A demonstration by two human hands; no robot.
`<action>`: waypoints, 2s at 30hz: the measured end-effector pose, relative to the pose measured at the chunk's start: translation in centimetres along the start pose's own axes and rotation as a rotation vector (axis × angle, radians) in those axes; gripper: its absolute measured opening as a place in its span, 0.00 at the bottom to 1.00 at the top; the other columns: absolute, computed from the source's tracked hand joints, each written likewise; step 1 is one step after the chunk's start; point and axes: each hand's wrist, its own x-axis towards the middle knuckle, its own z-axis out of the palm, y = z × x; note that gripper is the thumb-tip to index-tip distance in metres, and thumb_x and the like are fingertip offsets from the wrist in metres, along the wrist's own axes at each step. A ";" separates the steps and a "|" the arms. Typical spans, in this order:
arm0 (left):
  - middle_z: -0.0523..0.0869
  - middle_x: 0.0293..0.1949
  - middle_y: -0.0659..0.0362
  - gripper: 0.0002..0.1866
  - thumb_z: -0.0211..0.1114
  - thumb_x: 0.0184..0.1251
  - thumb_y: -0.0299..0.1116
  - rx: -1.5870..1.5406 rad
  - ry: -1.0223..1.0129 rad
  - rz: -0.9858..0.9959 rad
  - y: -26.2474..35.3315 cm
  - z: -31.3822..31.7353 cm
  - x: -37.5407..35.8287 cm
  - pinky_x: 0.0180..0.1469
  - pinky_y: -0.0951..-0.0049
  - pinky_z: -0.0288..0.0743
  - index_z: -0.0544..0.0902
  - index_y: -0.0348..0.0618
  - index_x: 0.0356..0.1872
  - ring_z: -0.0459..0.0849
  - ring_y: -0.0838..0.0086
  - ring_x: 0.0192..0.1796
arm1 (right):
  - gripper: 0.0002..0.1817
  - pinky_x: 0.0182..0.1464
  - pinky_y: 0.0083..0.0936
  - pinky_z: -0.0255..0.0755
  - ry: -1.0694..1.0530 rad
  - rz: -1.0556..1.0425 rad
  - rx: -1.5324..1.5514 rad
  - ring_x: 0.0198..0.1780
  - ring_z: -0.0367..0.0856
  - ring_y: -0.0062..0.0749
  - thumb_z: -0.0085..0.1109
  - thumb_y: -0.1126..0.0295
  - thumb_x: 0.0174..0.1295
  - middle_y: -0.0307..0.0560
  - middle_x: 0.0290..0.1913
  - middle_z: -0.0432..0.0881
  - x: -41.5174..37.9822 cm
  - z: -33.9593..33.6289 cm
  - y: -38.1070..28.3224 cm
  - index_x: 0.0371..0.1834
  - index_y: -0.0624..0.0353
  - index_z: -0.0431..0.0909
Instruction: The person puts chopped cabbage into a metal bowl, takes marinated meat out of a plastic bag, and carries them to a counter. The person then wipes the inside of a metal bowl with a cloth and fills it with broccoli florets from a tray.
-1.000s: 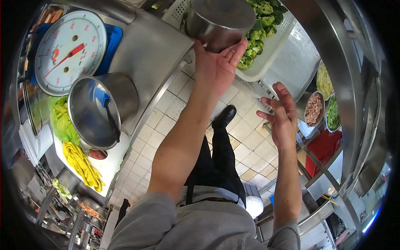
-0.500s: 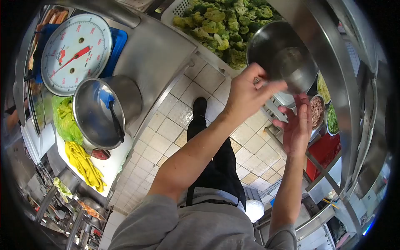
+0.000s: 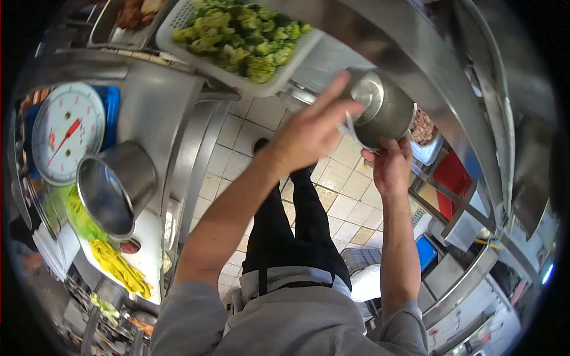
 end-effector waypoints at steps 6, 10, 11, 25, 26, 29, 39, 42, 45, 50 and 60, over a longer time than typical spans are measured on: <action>0.67 0.75 0.39 0.31 0.60 0.65 0.22 0.844 0.151 -0.224 -8.4 -2.3 4.2 0.77 0.55 0.66 0.68 0.38 0.72 0.73 0.48 0.73 | 0.22 0.30 0.26 0.88 -0.011 0.000 -0.150 0.40 0.88 0.34 0.45 0.82 0.66 0.53 0.53 0.82 -0.2 -1.1 0.5 0.64 0.63 0.68; 0.74 0.70 0.41 0.27 0.55 0.71 0.25 0.974 -0.081 -0.383 -9.1 -3.1 4.2 0.76 0.56 0.66 0.68 0.38 0.71 0.75 0.50 0.70 | 0.24 0.30 0.26 0.88 -0.038 0.048 -0.166 0.42 0.88 0.35 0.46 0.81 0.66 0.53 0.54 0.82 -1.1 -1.6 0.9 0.67 0.63 0.68; 0.76 0.69 0.42 0.25 0.54 0.72 0.25 0.943 -0.040 -0.406 -8.7 -3.4 3.8 0.75 0.56 0.67 0.70 0.37 0.70 0.75 0.51 0.70 | 0.24 0.30 0.26 0.88 -0.046 0.047 -0.160 0.42 0.88 0.35 0.46 0.81 0.66 0.53 0.54 0.82 -1.3 -2.0 1.2 0.67 0.63 0.68; 0.80 0.65 0.44 0.20 0.60 0.69 0.29 1.059 0.226 -0.252 -7.2 -1.3 3.6 0.76 0.55 0.63 0.80 0.40 0.61 0.75 0.50 0.71 | 0.23 0.26 0.23 0.86 -0.050 0.089 -0.183 0.35 0.87 0.31 0.47 0.80 0.67 0.50 0.50 0.83 -1.8 -4.2 3.9 0.67 0.61 0.67; 0.80 0.65 0.44 0.20 0.60 0.69 0.29 1.060 0.229 -0.253 -7.6 -0.6 4.5 0.76 0.55 0.63 0.80 0.40 0.61 0.75 0.50 0.71 | 0.23 0.26 0.23 0.86 -0.052 0.088 -0.183 0.35 0.87 0.31 0.47 0.80 0.67 0.50 0.50 0.83 -1.9 -4.0 3.8 0.67 0.61 0.67; 0.86 0.54 0.47 0.13 0.57 0.68 0.26 0.941 0.242 -0.182 -9.3 0.3 6.7 0.69 0.55 0.71 0.81 0.41 0.52 0.83 0.52 0.61 | 0.17 0.24 0.22 0.84 -0.012 0.058 -0.193 0.29 0.85 0.28 0.48 0.78 0.69 0.48 0.42 0.83 -2.5 -3.1 3.8 0.61 0.61 0.70; 0.89 0.45 0.58 0.10 0.58 0.68 0.27 0.895 0.155 -0.077 -8.6 -0.2 3.8 0.58 0.62 0.80 0.83 0.46 0.46 0.86 0.63 0.54 | 0.22 0.24 0.23 0.83 -0.008 0.124 -0.167 0.27 0.84 0.31 0.47 0.80 0.65 0.50 0.42 0.84 -3.4 -5.8 5.9 0.64 0.61 0.69; 0.88 0.43 0.58 0.09 0.59 0.67 0.27 0.878 0.206 0.067 -8.3 -0.1 2.2 0.57 0.62 0.80 0.83 0.46 0.46 0.86 0.63 0.53 | 0.21 0.24 0.23 0.83 0.035 0.141 -0.181 0.27 0.84 0.30 0.48 0.80 0.66 0.50 0.42 0.84 -3.6 -6.4 6.1 0.64 0.61 0.70; 0.88 0.43 0.56 0.13 0.61 0.65 0.25 0.827 0.092 -0.003 -6.6 -0.5 1.3 0.55 0.59 0.81 0.84 0.46 0.49 0.87 0.60 0.52 | 0.20 0.23 0.23 0.83 0.056 0.133 -0.185 0.27 0.84 0.29 0.48 0.79 0.67 0.49 0.43 0.83 -3.6 -6.8 5.7 0.63 0.61 0.70; 0.88 0.42 0.53 0.14 0.66 0.66 0.31 0.690 -0.052 -0.099 -5.7 -2.0 1.4 0.52 0.57 0.81 0.86 0.45 0.51 0.87 0.57 0.49 | 0.25 0.24 0.22 0.84 0.003 0.135 -0.180 0.34 0.87 0.31 0.47 0.80 0.67 0.50 0.51 0.82 -3.0 -7.0 5.7 0.68 0.61 0.66; 0.87 0.48 0.51 0.26 0.71 0.66 0.48 1.173 0.873 0.081 -11.4 -7.7 8.5 0.57 0.45 0.77 0.80 0.42 0.58 0.86 0.53 0.50 | 0.22 0.23 0.22 0.84 0.037 0.149 -0.182 0.31 0.86 0.30 0.47 0.79 0.69 0.50 0.47 0.83 -4.5 -6.8 6.9 0.67 0.61 0.67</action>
